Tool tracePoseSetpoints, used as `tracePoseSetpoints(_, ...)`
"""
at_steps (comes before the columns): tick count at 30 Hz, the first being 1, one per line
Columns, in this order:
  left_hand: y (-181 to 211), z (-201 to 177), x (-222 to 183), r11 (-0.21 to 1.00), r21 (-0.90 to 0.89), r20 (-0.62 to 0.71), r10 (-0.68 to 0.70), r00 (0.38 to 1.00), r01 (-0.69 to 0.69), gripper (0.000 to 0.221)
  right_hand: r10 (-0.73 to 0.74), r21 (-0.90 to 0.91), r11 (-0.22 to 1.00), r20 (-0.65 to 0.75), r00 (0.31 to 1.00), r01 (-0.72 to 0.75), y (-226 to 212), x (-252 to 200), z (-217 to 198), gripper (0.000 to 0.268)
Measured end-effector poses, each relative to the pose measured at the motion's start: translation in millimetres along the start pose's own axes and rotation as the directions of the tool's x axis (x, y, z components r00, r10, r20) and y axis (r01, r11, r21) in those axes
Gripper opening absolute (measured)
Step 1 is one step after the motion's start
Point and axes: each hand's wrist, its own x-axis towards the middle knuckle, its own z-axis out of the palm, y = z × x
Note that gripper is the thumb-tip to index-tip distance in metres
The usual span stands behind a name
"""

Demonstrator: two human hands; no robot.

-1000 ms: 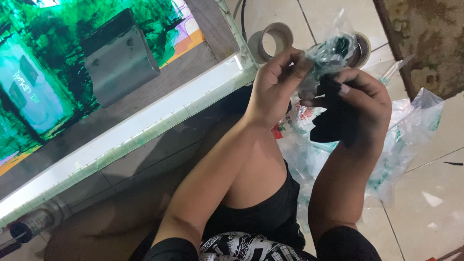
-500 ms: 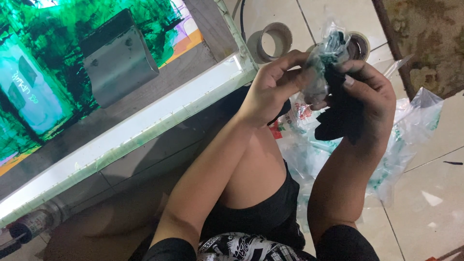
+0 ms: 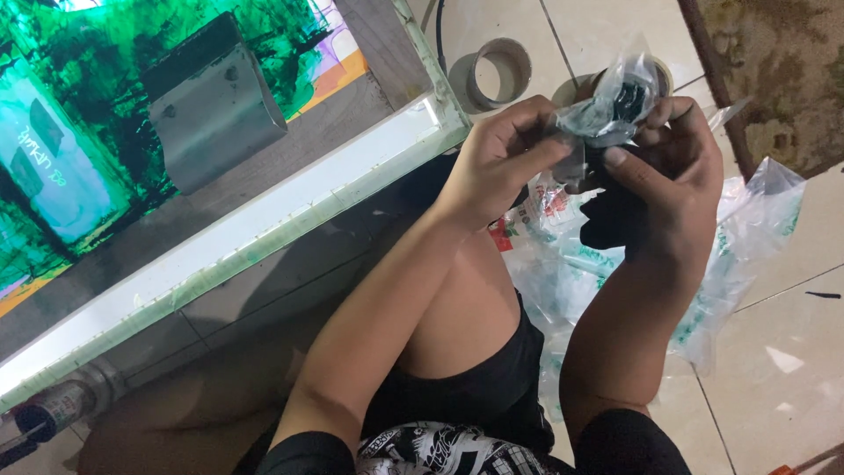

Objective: The person wipes green ink from a screen printing frame using a black cloth and liquid from a plastic jug, while sitting on the floor.

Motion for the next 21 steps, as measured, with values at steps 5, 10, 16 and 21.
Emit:
tracePoseSetpoints(5, 0.1, 7.8, -0.4, 0.997, -0.067, -0.034, 0.047, 0.998, -0.05, 0.006, -0.078, -0.006, 0.997, 0.029, 0.997, 0.078, 5.6, 2.6, -2.4, 0.032)
tracePoseSetpoints(10, 1.1, 16.6, 1.3, 0.997, -0.076, -0.155, -0.022, 0.988, 0.01, 0.006, -0.199, -0.12, 0.974, -0.031, 0.98, 0.194, 7.7, -3.0, -1.6, 0.041)
tracePoseSetpoints(16, -14.9, 16.3, 1.7, 0.99, -0.137, -0.152, 0.016, 0.988, -0.037, 0.008, -0.39, -0.218, 0.895, 0.039, 0.92, 0.389, 15.5, -6.5, -4.3, 0.049)
tracePoseSetpoints(21, -16.6, 17.7, 2.3, 0.993, -0.12, -0.187, -0.02, 0.982, -0.003, 0.012, -0.395, -0.123, 0.911, 0.023, 0.918, 0.395, 26.3, -12.5, -12.3, 0.054)
